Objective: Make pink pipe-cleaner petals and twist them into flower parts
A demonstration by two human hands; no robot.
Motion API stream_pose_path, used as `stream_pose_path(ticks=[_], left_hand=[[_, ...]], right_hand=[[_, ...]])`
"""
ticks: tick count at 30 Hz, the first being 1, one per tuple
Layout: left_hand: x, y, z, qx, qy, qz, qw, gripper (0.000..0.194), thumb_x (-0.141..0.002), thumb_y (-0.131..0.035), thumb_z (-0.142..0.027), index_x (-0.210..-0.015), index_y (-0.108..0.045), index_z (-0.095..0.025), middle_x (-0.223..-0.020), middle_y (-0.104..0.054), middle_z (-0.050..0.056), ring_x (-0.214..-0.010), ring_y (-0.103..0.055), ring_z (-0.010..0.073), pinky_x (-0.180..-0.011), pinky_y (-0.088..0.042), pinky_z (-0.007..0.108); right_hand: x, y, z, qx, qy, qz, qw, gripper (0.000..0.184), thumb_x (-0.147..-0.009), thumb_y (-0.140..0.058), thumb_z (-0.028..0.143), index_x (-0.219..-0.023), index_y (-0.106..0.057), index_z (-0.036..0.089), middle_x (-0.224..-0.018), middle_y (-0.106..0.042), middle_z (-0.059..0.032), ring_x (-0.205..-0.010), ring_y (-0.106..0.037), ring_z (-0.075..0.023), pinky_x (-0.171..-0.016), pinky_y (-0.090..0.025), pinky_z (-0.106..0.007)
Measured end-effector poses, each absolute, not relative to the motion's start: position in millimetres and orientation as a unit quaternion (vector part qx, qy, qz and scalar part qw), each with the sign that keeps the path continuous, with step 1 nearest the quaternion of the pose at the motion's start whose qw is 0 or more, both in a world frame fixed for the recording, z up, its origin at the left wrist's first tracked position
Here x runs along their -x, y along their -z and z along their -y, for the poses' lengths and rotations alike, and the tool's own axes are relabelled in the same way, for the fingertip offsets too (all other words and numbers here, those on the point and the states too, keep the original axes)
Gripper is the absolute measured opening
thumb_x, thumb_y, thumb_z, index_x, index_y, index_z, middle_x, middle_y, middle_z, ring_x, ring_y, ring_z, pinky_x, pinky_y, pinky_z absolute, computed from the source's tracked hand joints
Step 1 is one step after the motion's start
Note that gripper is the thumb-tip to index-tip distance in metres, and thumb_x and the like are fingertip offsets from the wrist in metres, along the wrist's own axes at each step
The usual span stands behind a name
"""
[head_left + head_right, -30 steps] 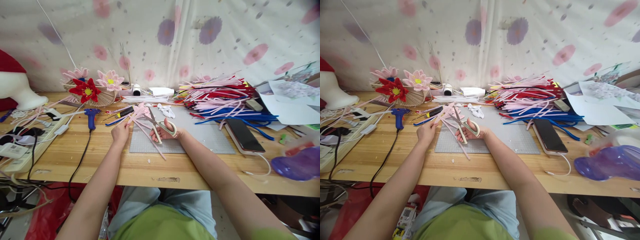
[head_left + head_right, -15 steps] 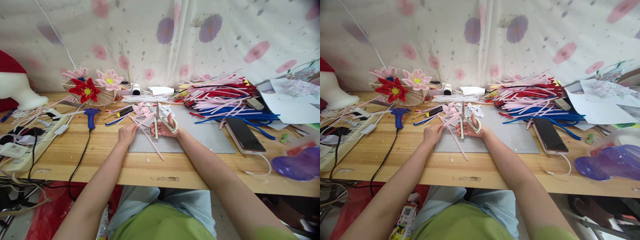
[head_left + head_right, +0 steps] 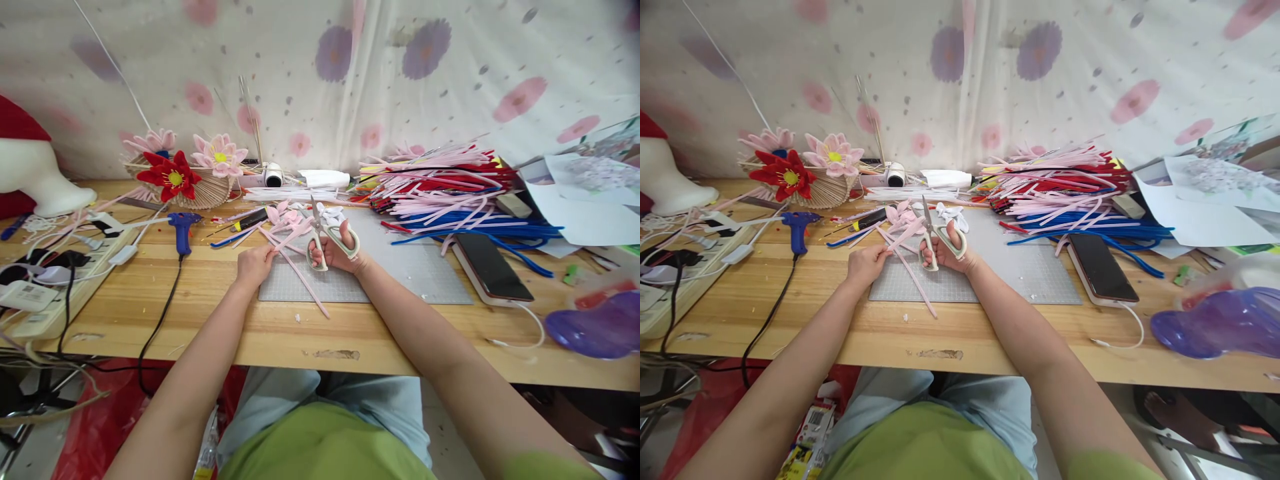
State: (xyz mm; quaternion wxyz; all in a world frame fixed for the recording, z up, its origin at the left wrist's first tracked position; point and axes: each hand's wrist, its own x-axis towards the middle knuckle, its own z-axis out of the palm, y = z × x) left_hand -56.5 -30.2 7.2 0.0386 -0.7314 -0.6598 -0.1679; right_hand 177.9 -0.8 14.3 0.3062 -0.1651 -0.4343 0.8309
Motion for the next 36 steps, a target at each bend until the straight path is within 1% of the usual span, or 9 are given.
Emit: stream_pose_path(ticks=[9, 13, 16, 18, 22, 25, 29, 32, 36], left_hand=[[57.0, -7.4, 31.2, 0.736, 0.154, 0.657, 0.052, 0.028, -0.084, -0.045, -0.036, -0.091, -0.069, -0.023, -0.084, -0.071, 0.006, -0.079, -0.064, 0.0219, -0.062, -0.038, 0.029], [61.2, -8.2, 32.1, 0.729, 0.15, 0.666, 0.05, 0.028, -0.084, -0.045, -0.036, -0.092, -0.069, -0.024, -0.084, -0.071, 0.006, -0.08, -0.064, 0.0221, -0.062, -0.038, 0.029], [63.7, -8.2, 31.3, 0.717, 0.148, 0.679, 0.05, 0.029, -0.084, -0.045, -0.037, -0.093, -0.069, -0.023, -0.085, -0.071, 0.006, -0.08, -0.064, 0.0227, -0.062, -0.037, 0.03], [63.8, -8.1, 30.4, 0.709, 0.146, 0.688, 0.052, 0.03, -0.084, -0.045, -0.037, -0.094, -0.069, -0.023, -0.086, -0.071, 0.007, -0.08, -0.063, 0.0228, -0.062, -0.037, 0.03], [64.4, -8.9, 29.5, 0.684, 0.158, 0.71, 0.058, 0.03, -0.084, -0.044, -0.038, -0.094, -0.068, -0.023, -0.086, -0.071, 0.006, -0.08, -0.063, 0.0222, -0.061, -0.036, 0.029], [68.4, -9.9, 29.2, 0.661, 0.178, 0.726, 0.06, 0.031, -0.085, -0.043, -0.039, -0.093, -0.068, -0.023, -0.083, -0.07, 0.006, -0.077, -0.062, 0.0214, -0.058, -0.034, 0.029], [72.4, -9.7, 29.8, 0.65, 0.21, 0.727, 0.066, 0.031, -0.085, -0.043, -0.039, -0.093, -0.068, -0.022, -0.082, -0.07, 0.005, -0.077, -0.063, 0.0199, -0.059, -0.036, 0.028], [66.7, -8.8, 32.0, 0.69, 0.219, 0.684, 0.084, 0.031, -0.086, -0.042, -0.035, -0.096, -0.068, -0.022, -0.086, -0.07, 0.007, -0.081, -0.063, 0.0192, -0.064, -0.04, 0.027], [47.4, -8.7, 30.8, 0.804, 0.213, 0.549, 0.087, 0.03, -0.088, -0.039, -0.024, -0.1, -0.066, -0.02, -0.103, -0.068, 0.008, -0.095, -0.062, 0.0186, -0.078, -0.043, 0.028]], right_hand=[[-174.2, -17.9, 5.5, 0.192, -0.838, 0.423, 0.286, 0.075, -0.072, -0.019, 0.079, -0.075, -0.055, 0.014, -0.055, -0.044, 0.0008, -0.051, -0.046, -0.0119, -0.057, -0.046, -0.03], [-184.5, -24.6, -0.4, 0.228, -0.815, 0.39, 0.363, 0.067, -0.075, -0.024, 0.076, -0.065, -0.05, 0.015, -0.046, -0.03, 0.0062, -0.039, -0.029, -0.0059, -0.039, -0.032, -0.018], [-196.5, -31.1, -4.8, 0.26, -0.785, 0.391, 0.403, 0.064, -0.077, -0.026, 0.074, -0.061, -0.047, 0.016, -0.043, -0.026, 0.0073, -0.036, -0.023, -0.0044, -0.036, -0.025, -0.017], [-201.3, -32.5, -5.9, 0.288, -0.767, 0.406, 0.404, 0.062, -0.076, -0.029, 0.073, -0.062, -0.047, 0.016, -0.043, -0.027, 0.0072, -0.036, -0.025, -0.0044, -0.037, -0.026, -0.017], [-203.1, -24.4, -8.0, 0.355, -0.684, 0.465, 0.436, 0.056, -0.071, -0.043, 0.073, -0.068, -0.048, 0.017, -0.047, -0.038, 0.0057, -0.04, -0.038, -0.0067, -0.042, -0.035, -0.021], [-207.0, -12.3, -14.5, 0.449, -0.547, 0.526, 0.471, 0.052, -0.065, -0.053, 0.07, -0.07, -0.05, 0.018, -0.051, -0.045, 0.0044, -0.044, -0.044, -0.0083, -0.044, -0.034, -0.022], [-217.0, 1.2, -26.2, 0.547, -0.381, 0.531, 0.523, 0.049, -0.068, -0.051, 0.067, -0.068, -0.05, 0.018, -0.053, -0.049, 0.0033, -0.048, -0.044, -0.0085, -0.046, -0.034, -0.022], [-219.9, 5.3, -30.7, 0.55, -0.365, 0.478, 0.579, 0.046, -0.07, -0.049, 0.065, -0.07, -0.048, 0.019, -0.054, -0.048, 0.004, -0.048, -0.045, -0.009, -0.045, -0.034, -0.022], [-218.8, 5.1, -31.2, 0.53, -0.392, 0.373, 0.653, 0.043, -0.072, -0.045, 0.064, -0.072, -0.044, 0.021, -0.052, -0.043, 0.006, -0.043, -0.043, -0.0083, -0.042, -0.035, -0.022]])
